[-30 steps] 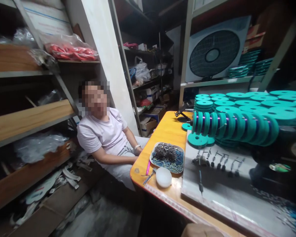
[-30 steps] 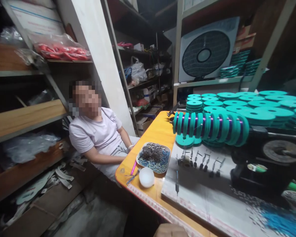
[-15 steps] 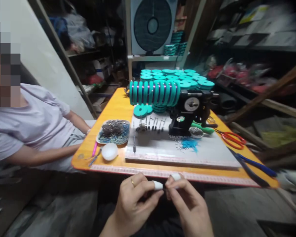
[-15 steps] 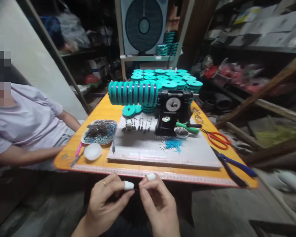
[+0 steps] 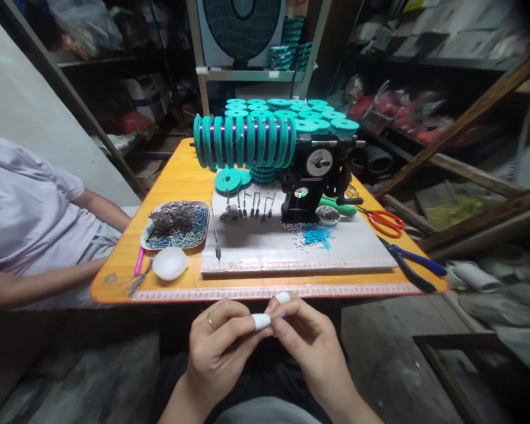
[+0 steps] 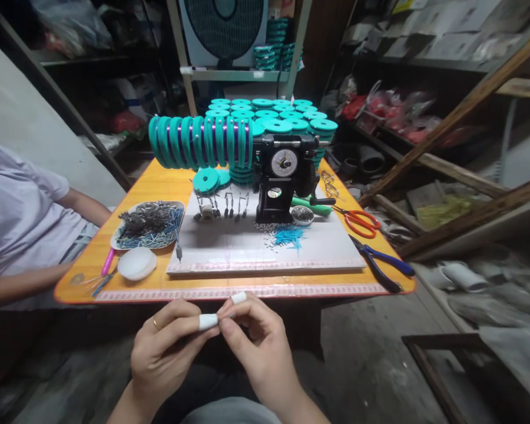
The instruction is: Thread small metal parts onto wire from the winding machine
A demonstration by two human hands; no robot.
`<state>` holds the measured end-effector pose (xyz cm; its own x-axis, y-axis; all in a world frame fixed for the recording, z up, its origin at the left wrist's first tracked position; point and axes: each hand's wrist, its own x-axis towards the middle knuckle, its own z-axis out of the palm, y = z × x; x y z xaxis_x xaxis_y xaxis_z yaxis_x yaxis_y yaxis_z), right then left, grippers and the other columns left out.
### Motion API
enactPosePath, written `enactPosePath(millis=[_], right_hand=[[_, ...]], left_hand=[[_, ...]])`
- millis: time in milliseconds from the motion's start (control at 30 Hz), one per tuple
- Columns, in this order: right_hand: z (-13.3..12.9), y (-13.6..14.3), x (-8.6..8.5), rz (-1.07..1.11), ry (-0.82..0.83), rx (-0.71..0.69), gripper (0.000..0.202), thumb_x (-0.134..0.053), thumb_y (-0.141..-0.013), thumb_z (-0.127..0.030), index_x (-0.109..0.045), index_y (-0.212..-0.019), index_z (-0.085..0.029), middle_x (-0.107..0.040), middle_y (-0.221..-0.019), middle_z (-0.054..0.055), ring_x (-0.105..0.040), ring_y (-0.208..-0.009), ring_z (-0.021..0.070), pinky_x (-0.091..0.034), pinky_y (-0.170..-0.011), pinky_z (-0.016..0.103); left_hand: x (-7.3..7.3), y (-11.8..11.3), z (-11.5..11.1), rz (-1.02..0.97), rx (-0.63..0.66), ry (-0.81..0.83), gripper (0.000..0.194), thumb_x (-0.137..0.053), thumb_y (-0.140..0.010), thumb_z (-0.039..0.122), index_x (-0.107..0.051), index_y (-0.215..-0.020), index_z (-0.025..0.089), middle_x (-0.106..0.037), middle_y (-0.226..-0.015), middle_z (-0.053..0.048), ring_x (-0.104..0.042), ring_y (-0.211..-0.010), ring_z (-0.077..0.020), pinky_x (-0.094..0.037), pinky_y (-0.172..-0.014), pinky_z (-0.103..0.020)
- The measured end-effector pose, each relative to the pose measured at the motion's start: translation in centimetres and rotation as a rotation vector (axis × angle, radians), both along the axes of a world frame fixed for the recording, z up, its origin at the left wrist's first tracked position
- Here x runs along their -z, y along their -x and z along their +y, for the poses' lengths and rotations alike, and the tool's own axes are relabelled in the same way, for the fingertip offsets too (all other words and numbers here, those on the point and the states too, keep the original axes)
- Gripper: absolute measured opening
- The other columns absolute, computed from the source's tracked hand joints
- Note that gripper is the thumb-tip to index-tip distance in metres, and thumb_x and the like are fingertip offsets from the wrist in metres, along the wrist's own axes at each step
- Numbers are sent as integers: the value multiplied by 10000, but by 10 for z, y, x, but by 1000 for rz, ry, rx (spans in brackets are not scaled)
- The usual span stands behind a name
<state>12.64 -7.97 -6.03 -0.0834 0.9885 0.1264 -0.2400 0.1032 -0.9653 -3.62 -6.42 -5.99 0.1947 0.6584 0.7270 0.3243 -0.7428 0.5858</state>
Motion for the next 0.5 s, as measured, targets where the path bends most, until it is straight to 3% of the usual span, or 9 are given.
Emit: enactPosePath(millis=[133,300,400,467,500], right_hand=[[5,-5,0,-54,47,-72,103,-702,-901,-289,-755,-833,-233,-710,-904,36,-677,-826,179,-553,-740,268],[9,-28,-13,-605,-138,-89,180,-607,-964,-292,-762,-1054,-276,-726,-994,58,-675,-955,227,-551,-871,356],[27,-45,-42,-811,-336,-58,205,-583,-976,-261,-712,-1130,-304,-723,-988,31,-685,-938,217,-564,-813,327],[51,-47,-71,-887,-542,95,257,-587,-968,-240,-651,-1211,-294,-714,-1042,28,-683,-873,196,-565,-764,315],[66,-45,-88,-936,-667,161,269,-597,-960,-226,-638,-1223,-267,-708,-1087,44,-678,-917,209,-557,-830,346]], left_hand=[[5,2,5,39,12,-83,224,-735,-802,-5,-707,-964,147,-682,-791,-25,-626,-678,-119,-514,-624,-246],[9,5,10,195,-37,-143,199,-713,-819,5,-671,-956,144,-691,-781,-34,-611,-668,-132,-496,-603,-263],[8,7,10,151,-79,-90,161,-706,-836,30,-648,-919,155,-664,-758,-20,-625,-683,-127,-518,-634,-245],[6,9,11,79,-95,-39,145,-710,-840,50,-650,-914,159,-650,-759,-17,-630,-681,-119,-520,-627,-223],[5,10,11,42,-97,-16,136,-712,-842,62,-656,-917,160,-647,-763,-18,-631,-677,-116,-516,-614,-212]])
